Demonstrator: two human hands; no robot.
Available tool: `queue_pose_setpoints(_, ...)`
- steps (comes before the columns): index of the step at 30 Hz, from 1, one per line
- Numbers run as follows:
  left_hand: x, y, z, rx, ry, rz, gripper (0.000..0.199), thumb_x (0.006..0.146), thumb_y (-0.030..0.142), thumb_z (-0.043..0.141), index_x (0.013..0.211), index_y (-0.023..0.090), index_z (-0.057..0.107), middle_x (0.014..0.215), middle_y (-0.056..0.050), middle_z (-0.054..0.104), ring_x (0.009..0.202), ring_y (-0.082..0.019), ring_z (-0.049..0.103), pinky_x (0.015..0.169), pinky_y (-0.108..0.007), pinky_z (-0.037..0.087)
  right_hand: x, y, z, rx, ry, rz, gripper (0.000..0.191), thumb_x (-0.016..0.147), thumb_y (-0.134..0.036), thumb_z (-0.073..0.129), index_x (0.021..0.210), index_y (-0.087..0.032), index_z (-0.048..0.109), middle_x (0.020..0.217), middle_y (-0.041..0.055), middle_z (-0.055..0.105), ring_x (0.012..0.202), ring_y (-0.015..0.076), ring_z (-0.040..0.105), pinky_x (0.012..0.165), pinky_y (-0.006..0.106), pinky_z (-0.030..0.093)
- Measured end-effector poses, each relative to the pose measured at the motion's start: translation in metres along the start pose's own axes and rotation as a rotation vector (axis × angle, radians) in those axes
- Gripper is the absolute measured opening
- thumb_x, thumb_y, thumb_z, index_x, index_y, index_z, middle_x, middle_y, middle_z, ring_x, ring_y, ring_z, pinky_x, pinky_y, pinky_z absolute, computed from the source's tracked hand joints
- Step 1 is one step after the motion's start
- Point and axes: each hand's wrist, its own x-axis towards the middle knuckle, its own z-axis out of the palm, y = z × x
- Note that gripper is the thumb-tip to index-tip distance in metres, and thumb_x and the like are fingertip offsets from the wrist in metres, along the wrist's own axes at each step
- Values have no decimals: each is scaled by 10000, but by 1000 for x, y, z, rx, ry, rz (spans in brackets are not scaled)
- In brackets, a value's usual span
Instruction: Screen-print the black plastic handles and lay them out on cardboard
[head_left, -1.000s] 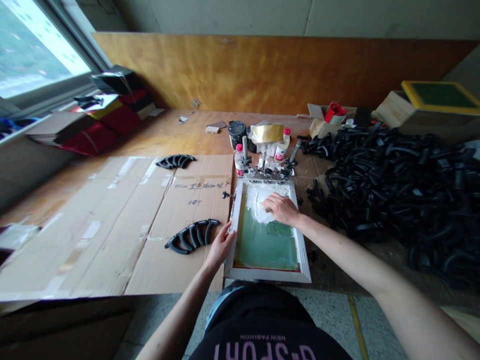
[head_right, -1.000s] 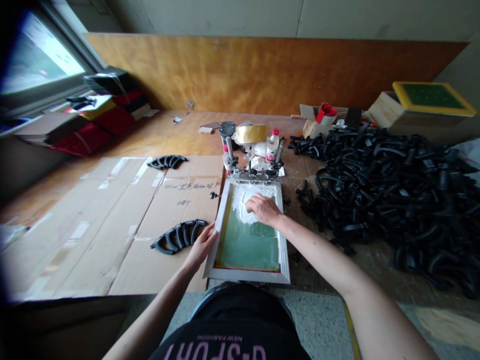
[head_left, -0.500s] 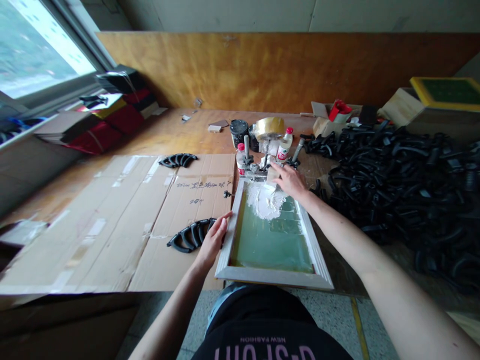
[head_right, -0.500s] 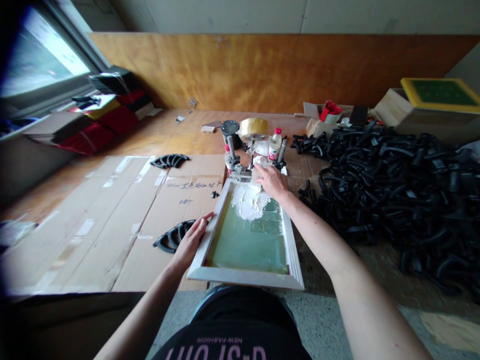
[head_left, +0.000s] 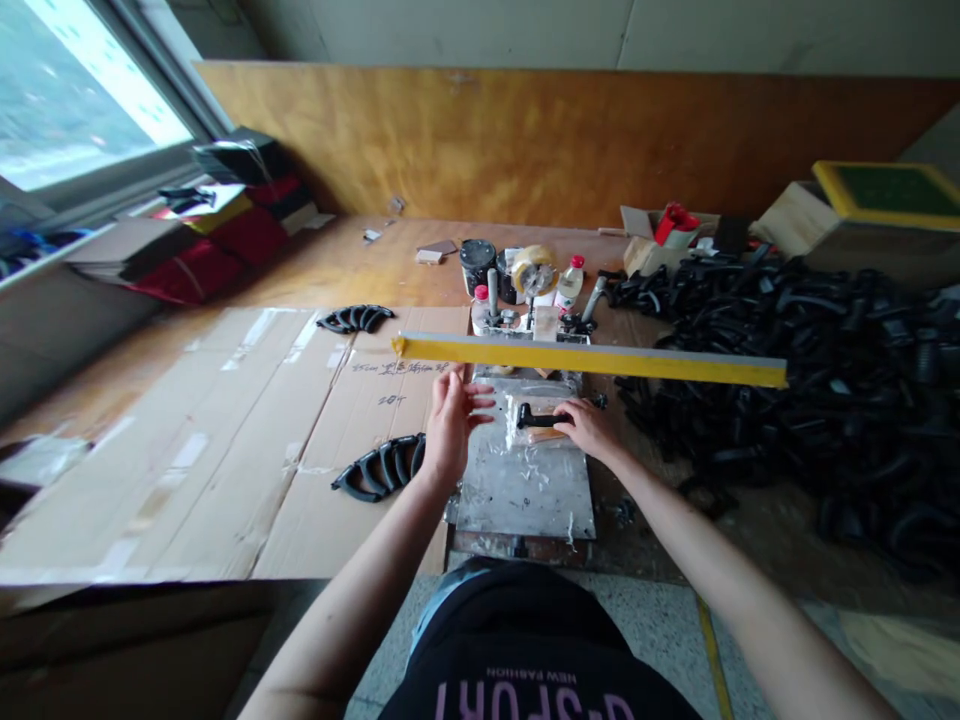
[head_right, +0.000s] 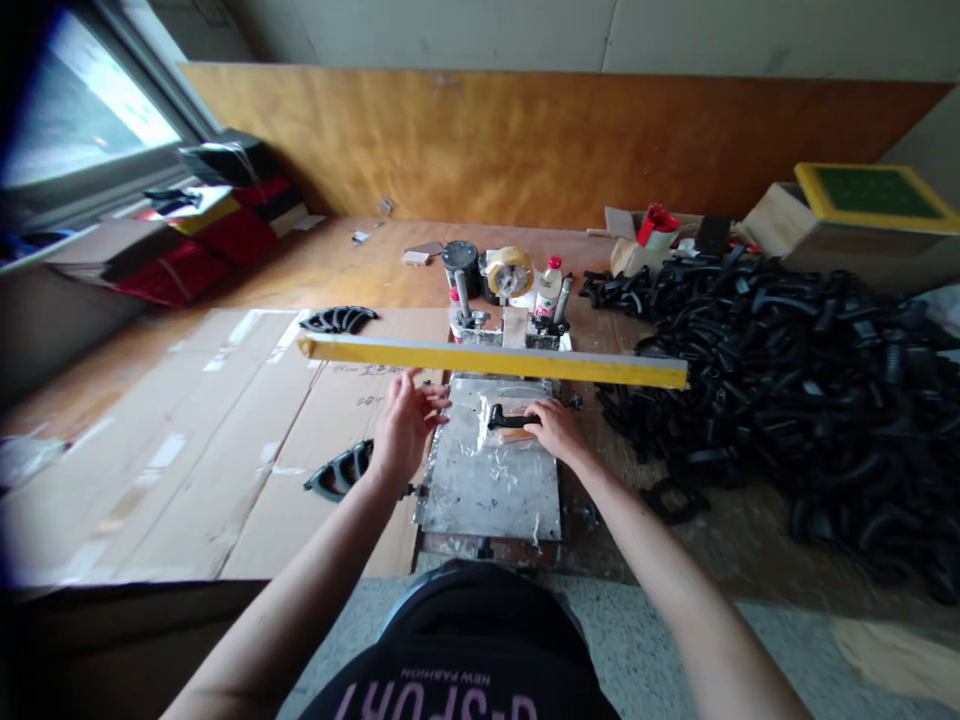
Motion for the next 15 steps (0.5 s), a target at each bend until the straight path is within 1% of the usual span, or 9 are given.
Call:
queue_pose_setpoints(2, -22, -31, -3, 38, -45, -297, 522, 840, 561, 587, 1188, 173, 548, 985, -110, 707, 746, -170, 680, 560, -242, 528, -7, -28, 5, -12, 65, 12, 56, 818, -177, 660, 866, -199, 643, 904, 51, 648, 903, 209, 572, 843, 355, 453)
queue_pose_setpoints(4, -43, -60, -7, 19, -98, -546, 554, 850, 570, 568, 1227, 165, 539, 1119, -160, 687, 841, -226, 702, 587, -293, 558, -17, -62, 10, -29, 113, -46, 19, 852, -204, 643, 868, -194, 645, 895, 62, 639, 916, 216, 559, 835, 349, 453)
queue_pose_setpoints(6, -57, -81, -17, -60, -70, -634, 471, 890, 525, 530, 1194, 166, 556, 1146, -159, 680, 879, -237, 707, 626, -315, 573, -29, -93, 18, -70, 55, -248, 64, 888, -216, 603, 904, -198, 663, 907, 65, 640, 930, 213, 549, 846, 343, 443)
queue_pose_setpoints(8, -64, -92, -39, -106, 7, -628, 339, 927, 443, 497, 1071, 151, 593, 1064, -140, 702, 830, -215, 714, 625, -298, 570, -37, -106, 23, -103, -57, -449, 148, 922, -201, 543, 985, -214, 677, 942, 55, 655, 930, 197, 552, 852, 332, 434)
queue_pose_setpoints(9, -64, -93, -56, -93, 60, -609, 301, 937, 412, 484, 1010, 144, 600, 1018, -134, 710, 797, -206, 715, 613, -288, 566, -39, -101, 20, -118, -93, -483, 191, 931, -179, 515, 1020, -221, 679, 956, 48, 664, 927, 187, 557, 852, 323, 433)
queue_pose_setpoints(10, -64, -93, -78, -55, 126, -587, 287, 941, 397, 473, 966, 141, 600, 982, -128, 715, 772, -202, 715, 601, -284, 564, -39, -88, 14, -142, -102, -452, 229, 930, -149, 495, 1037, -224, 682, 964, 43, 673, 926, 181, 562, 848, 315, 434)
queue_pose_setpoints(11, -63, -91, -103, 2, 194, -554, 295, 945, 401, 459, 946, 141, 599, 962, -125, 718, 753, -198, 713, 596, -282, 564, -39, -68, 4, -178, -91, -364, 257, 918, -115, 484, 1028, -221, 691, 955, 43, 681, 925, 179, 566, 845, 309, 436)
queue_pose_setpoints(13, -63, -86, -159, 166, 409, -507, 341, 952, 421, 417, 886, 133, 588, 829, -113, 715, 697, -190, 705, 608, -290, 570, -42, -14, -25, -297, -57, -93, 313, 868, -48, 464, 966, -208, 715, 968, 64, 690, 951, 192, 568, 845, 309, 443)
queue_pose_setpoints(15, -64, -82, -211, 339, 605, -492, 345, 955, 422, 375, 832, 153, 553, 693, -83, 689, 604, -171, 676, 591, -286, 564, -51, 46, -58, -427, -105, 121, 323, 830, -54, 470, 936, -213, 730, 1031, 88, 690, 1012, 221, 565, 886, 342, 443)
